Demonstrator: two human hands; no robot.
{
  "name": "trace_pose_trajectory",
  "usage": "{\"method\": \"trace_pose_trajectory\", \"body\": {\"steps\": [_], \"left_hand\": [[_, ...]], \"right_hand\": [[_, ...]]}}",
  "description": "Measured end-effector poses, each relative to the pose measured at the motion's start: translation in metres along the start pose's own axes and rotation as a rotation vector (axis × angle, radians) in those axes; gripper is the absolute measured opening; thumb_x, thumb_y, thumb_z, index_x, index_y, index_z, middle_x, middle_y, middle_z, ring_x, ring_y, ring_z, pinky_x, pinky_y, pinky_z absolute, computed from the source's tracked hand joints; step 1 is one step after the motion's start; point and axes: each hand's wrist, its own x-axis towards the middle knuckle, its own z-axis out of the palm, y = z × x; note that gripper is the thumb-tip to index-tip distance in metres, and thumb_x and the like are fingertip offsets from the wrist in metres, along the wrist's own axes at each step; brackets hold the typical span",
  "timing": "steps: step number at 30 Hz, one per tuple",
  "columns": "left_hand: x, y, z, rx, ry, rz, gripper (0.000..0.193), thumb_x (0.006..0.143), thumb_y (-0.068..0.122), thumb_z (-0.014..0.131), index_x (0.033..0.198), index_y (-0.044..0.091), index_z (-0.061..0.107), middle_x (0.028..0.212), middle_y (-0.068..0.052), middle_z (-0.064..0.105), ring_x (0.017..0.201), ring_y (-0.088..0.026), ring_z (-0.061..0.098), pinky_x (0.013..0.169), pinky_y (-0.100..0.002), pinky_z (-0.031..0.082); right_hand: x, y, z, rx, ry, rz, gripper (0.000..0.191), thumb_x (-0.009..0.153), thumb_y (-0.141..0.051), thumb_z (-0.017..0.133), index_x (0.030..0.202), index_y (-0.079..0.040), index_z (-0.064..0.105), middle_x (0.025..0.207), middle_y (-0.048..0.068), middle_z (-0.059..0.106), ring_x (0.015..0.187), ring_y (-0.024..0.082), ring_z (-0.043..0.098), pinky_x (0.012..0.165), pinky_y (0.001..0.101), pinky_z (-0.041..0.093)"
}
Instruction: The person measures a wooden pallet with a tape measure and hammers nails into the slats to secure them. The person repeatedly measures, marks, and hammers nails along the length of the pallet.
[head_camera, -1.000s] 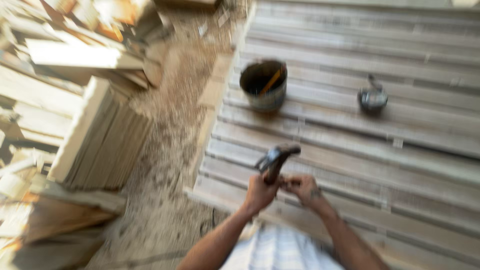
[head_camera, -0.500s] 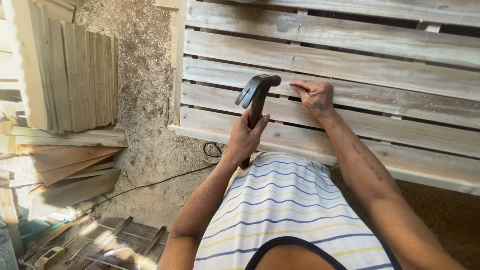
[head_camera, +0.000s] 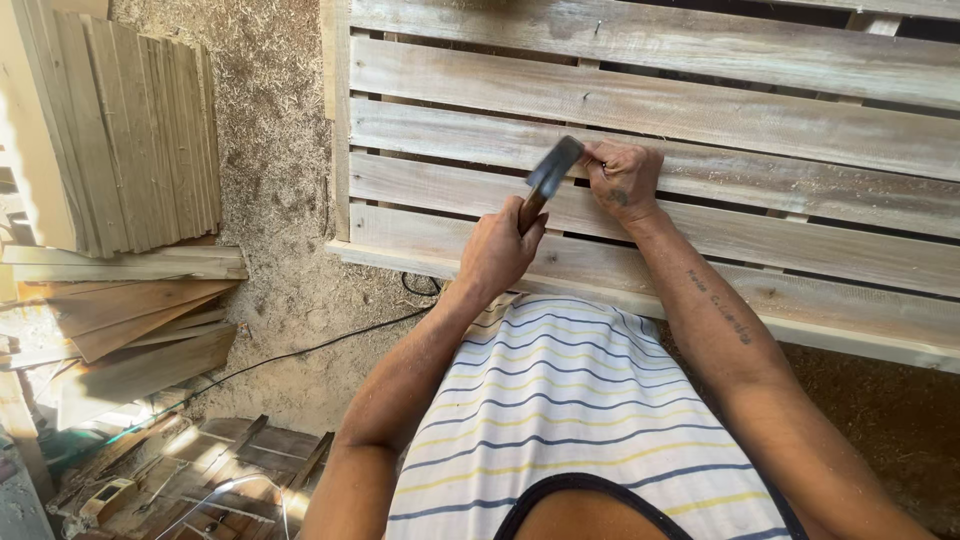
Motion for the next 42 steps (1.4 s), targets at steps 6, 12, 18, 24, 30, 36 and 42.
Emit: {"method": "trace_pose_trajectory", "body": {"steps": [6, 12, 18, 24, 30, 36, 42], "left_hand": [[-0.006, -0.006, 0.006, -0.160, 0.051, 0.161, 0.026, 0.095, 0.026, 0.066, 0.106, 0.003, 0.060, 0.068, -0.017, 0.067, 0.064, -0.039, 0.070, 0.059, -0.047, 0.054], [0.001, -0.005, -0.001, -0.050, 0.061, -0.050, 0.021, 0.096, 0.021, 0.074, 0.104, 0.003, 0.070, 0.064, -0.019, 0.063, 0.059, -0.038, 0.063, 0.059, -0.043, 0.050], [-0.014, 0.009, 0.008, -0.359, 0.126, 0.211, 0.020, 0.092, 0.015, 0.076, 0.106, 0.003, 0.073, 0.082, -0.011, 0.076, 0.073, -0.016, 0.074, 0.065, -0.032, 0.058], [-0.017, 0.016, 0.019, -0.515, 0.029, 0.074, 0.014, 0.096, 0.012, 0.069, 0.102, 0.001, 0.074, 0.082, -0.007, 0.078, 0.075, -0.009, 0.075, 0.066, -0.029, 0.061], [-0.023, 0.008, 0.015, -0.506, -0.065, 0.032, 0.014, 0.096, 0.008, 0.068, 0.106, -0.001, 0.072, 0.081, -0.008, 0.078, 0.075, -0.011, 0.074, 0.068, -0.028, 0.061], [-0.024, 0.002, 0.008, -0.593, -0.153, 0.008, 0.014, 0.095, 0.004, 0.065, 0.106, -0.003, 0.071, 0.085, -0.010, 0.079, 0.075, -0.014, 0.078, 0.071, -0.029, 0.065], [-0.026, -0.002, 0.005, -0.490, -0.141, 0.049, 0.012, 0.097, 0.006, 0.061, 0.102, -0.002, 0.069, 0.076, -0.009, 0.078, 0.070, -0.014, 0.078, 0.067, -0.028, 0.063]], "right_hand": [[-0.001, 0.004, 0.003, -0.179, -0.034, 0.043, 0.022, 0.080, -0.007, 0.078, 0.060, -0.002, 0.068, 0.057, 0.013, 0.061, 0.049, 0.028, 0.056, 0.049, 0.0398, 0.045], [-0.004, -0.034, -0.019, 0.455, 0.058, 0.127, 0.053, 0.105, -0.052, 0.048, 0.100, -0.006, 0.074, 0.076, 0.001, 0.059, 0.059, 0.014, 0.053, 0.050, 0.0283, 0.045], [-0.030, -0.080, -0.030, 1.445, -0.446, 0.774, 0.105, 0.086, -0.090, 0.019, 0.120, -0.004, 0.068, 0.059, -0.008, 0.037, 0.046, 0.007, 0.027, 0.044, 0.0206, 0.026], [-0.041, -0.086, -0.025, 1.298, -0.609, 0.728, 0.108, 0.079, -0.095, 0.017, 0.111, -0.005, 0.067, 0.068, -0.007, 0.046, 0.051, 0.003, 0.029, 0.040, 0.0209, 0.023], [-0.052, -0.086, -0.013, 1.183, -0.633, 0.805, 0.103, 0.079, -0.094, 0.016, 0.104, -0.008, 0.067, 0.064, -0.005, 0.044, 0.048, 0.004, 0.028, 0.040, 0.0220, 0.022], [-0.059, -0.091, 0.003, 1.123, -0.623, 0.865, 0.098, 0.078, -0.093, 0.017, 0.097, -0.010, 0.065, 0.062, -0.005, 0.044, 0.047, 0.005, 0.030, 0.039, 0.0239, 0.023], [-0.062, -0.087, 0.002, 0.997, -0.652, 0.807, 0.088, 0.091, -0.086, 0.027, 0.081, -0.005, 0.062, 0.059, -0.003, 0.038, 0.046, 0.007, 0.036, 0.037, 0.0251, 0.032]]}}
